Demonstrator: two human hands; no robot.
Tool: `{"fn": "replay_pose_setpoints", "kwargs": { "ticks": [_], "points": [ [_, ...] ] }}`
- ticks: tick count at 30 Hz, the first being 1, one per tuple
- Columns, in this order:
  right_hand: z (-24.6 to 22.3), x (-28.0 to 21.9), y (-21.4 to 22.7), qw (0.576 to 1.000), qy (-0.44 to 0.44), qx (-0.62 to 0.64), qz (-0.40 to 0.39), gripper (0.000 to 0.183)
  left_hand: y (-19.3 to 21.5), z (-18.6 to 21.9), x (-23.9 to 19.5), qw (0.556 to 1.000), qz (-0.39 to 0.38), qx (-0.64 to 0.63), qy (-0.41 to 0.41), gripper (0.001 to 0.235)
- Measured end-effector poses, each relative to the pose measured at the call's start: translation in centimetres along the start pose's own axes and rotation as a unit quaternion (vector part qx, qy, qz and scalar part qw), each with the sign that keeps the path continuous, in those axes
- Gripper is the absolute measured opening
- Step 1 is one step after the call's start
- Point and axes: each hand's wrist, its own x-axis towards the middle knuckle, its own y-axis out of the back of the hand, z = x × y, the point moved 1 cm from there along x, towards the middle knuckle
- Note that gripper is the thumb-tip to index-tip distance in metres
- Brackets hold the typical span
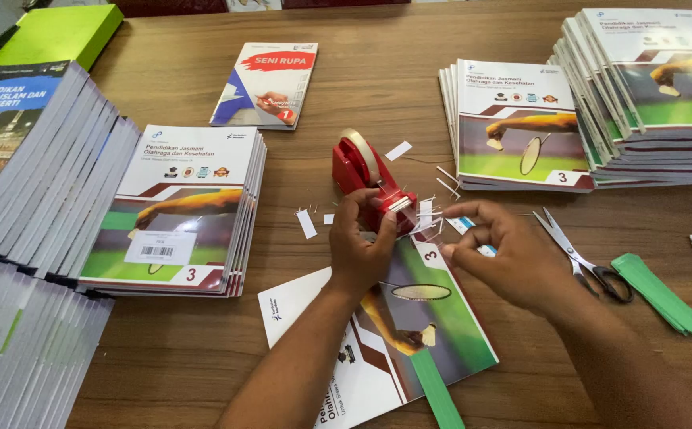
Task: The person repairs a book spine by applying a green paper strip and securing it with clear adhesive tape. They use scissors to trim the excess tape and paper, then smooth the spine. Finally, they cut a barcode sticker from a separate sheet.
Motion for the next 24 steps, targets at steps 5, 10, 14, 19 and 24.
{"fn": "replay_pose_setpoints", "kwargs": {
  "ticks": [5, 10, 14, 19, 24],
  "points": [
    [8.1, 1.9, -0.8, 0.997, -0.018, 0.076, -0.014, 0.046, 0.0, -0.5, 0.0, 1.0, -0.002, 0.014, -0.013, 0.032],
    [10.1, 1.9, -1.6, 0.989, -0.037, 0.14, -0.021, 0.032, 0.3, 0.3, 0.1, 1.0, 0.006, 0.009, -0.004, 0.026],
    [9.5, 1.6, -1.2, 0.983, -0.047, 0.177, -0.031, 0.027, 0.3, 0.9, 0.0, 0.999, -0.004, 0.027, -0.027, 0.022],
    [9.6, 2.1, -1.3, 0.982, -0.053, 0.18, -0.034, 0.029, 0.3, 0.6, 0.2, 0.999, -0.03, 0.017, -0.035, 0.023],
    [10.6, 2.3, -1.9, 0.983, -0.051, 0.175, -0.024, 0.027, 0.7, 2.2, 1.1, 0.996, -0.038, 0.052, -0.063, 0.021]
  ]
}}
